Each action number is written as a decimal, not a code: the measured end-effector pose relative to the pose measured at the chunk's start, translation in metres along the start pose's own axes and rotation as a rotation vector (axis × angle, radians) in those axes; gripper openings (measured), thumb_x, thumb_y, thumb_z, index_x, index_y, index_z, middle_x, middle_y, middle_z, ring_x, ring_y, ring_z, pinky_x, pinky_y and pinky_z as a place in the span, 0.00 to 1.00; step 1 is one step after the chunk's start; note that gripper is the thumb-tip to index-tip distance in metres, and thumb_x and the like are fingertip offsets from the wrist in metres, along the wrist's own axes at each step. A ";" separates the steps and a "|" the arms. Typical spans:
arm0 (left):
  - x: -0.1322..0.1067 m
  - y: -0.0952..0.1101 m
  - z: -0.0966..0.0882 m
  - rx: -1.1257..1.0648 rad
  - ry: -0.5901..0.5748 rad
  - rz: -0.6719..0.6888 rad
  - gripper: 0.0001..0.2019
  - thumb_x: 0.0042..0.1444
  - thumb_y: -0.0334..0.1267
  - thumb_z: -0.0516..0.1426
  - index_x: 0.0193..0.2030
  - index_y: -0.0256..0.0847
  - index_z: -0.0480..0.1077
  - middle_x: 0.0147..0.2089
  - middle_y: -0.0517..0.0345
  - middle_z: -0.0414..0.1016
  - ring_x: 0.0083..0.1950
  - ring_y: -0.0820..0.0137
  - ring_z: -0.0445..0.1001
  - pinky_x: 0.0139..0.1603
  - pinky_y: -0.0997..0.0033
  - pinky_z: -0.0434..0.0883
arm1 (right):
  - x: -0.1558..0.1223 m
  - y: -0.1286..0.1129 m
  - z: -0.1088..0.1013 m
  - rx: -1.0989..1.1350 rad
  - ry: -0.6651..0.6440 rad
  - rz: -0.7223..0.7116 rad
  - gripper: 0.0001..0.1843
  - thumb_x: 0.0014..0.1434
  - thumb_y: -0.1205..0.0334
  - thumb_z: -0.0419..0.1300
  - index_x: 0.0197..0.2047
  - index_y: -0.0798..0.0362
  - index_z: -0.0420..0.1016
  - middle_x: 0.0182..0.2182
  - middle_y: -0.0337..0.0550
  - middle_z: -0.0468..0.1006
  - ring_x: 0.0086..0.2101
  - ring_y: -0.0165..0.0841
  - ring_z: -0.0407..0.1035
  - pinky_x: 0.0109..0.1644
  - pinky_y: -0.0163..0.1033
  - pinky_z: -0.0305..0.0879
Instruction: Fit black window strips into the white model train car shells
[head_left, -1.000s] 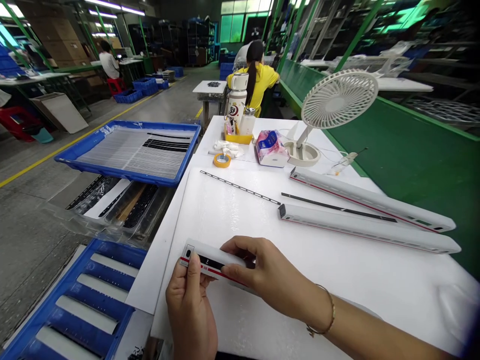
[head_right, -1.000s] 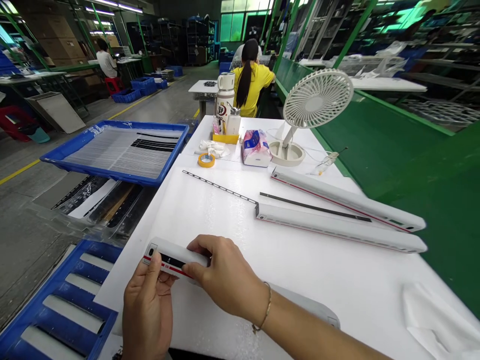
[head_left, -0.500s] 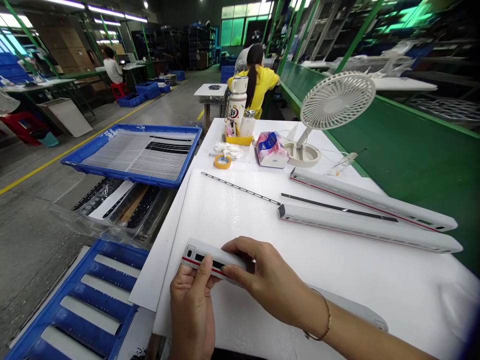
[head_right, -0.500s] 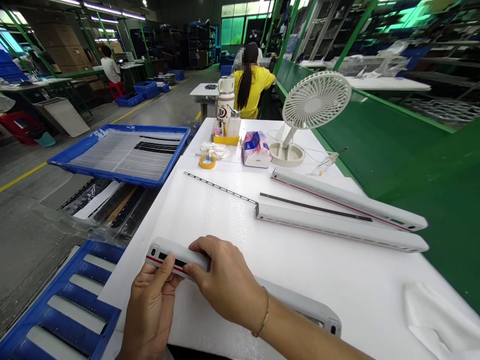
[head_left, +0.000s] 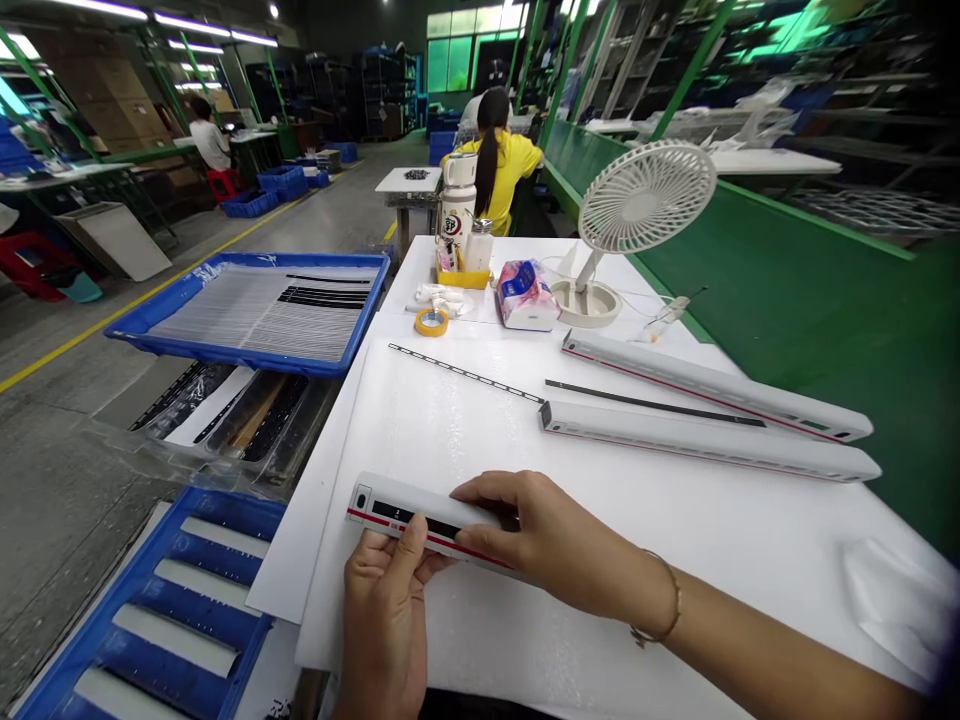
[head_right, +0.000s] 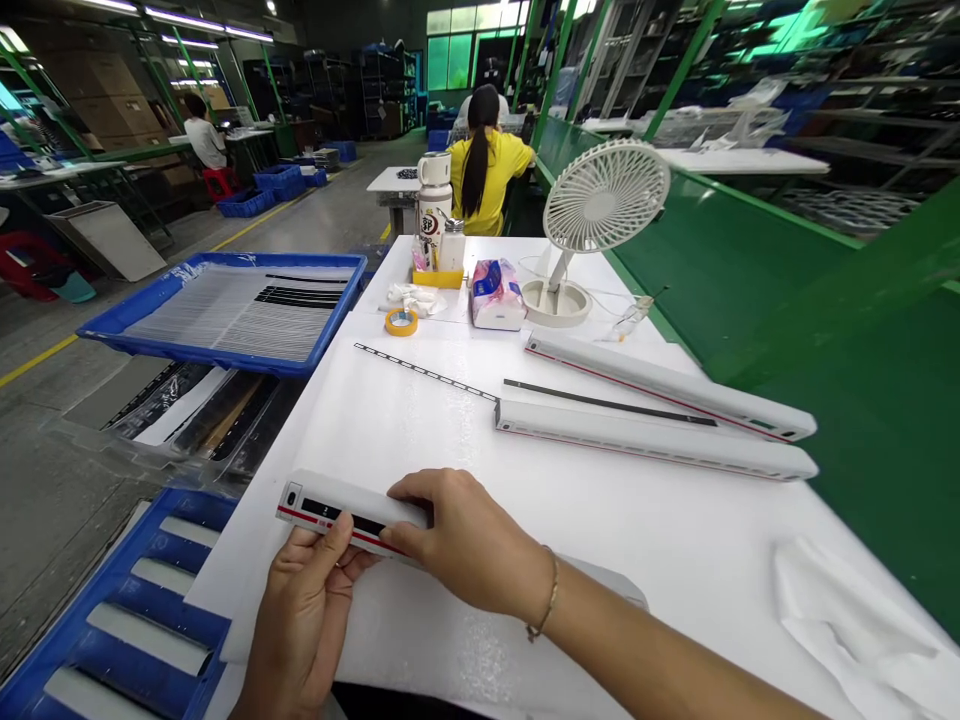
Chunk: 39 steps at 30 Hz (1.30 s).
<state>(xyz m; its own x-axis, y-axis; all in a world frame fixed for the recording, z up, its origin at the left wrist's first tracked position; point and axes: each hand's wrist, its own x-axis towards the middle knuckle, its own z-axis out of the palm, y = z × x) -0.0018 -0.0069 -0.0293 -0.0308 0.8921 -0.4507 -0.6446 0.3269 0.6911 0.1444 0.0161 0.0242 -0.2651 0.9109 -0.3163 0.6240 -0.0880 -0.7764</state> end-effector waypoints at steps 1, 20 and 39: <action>0.000 -0.001 0.000 0.002 0.001 0.003 0.24 0.42 0.31 0.65 0.48 0.37 0.70 0.38 0.51 0.78 0.37 0.63 0.77 0.35 0.66 0.75 | -0.001 0.000 0.000 -0.021 0.010 -0.006 0.11 0.54 0.60 0.58 0.40 0.52 0.76 0.33 0.39 0.77 0.30 0.31 0.66 0.32 0.35 0.62; -0.007 -0.007 0.010 0.041 0.049 -0.040 0.18 0.42 0.32 0.66 0.41 0.37 0.70 0.35 0.55 0.78 0.34 0.69 0.76 0.33 0.72 0.75 | -0.009 0.014 -0.008 0.014 -0.053 -0.043 0.08 0.55 0.61 0.57 0.37 0.52 0.76 0.30 0.38 0.77 0.28 0.30 0.65 0.30 0.34 0.60; -0.014 -0.019 0.018 0.057 0.037 -0.108 0.15 0.39 0.32 0.67 0.36 0.36 0.72 0.34 0.54 0.78 0.33 0.69 0.76 0.33 0.71 0.74 | -0.024 0.026 -0.012 0.005 -0.005 -0.081 0.11 0.55 0.63 0.57 0.41 0.52 0.77 0.33 0.39 0.78 0.30 0.31 0.67 0.33 0.34 0.61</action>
<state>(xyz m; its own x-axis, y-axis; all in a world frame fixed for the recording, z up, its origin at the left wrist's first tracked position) 0.0243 -0.0198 -0.0265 0.0074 0.8393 -0.5437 -0.6013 0.4381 0.6682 0.1761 -0.0034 0.0181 -0.3180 0.9132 -0.2549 0.5967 -0.0162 -0.8023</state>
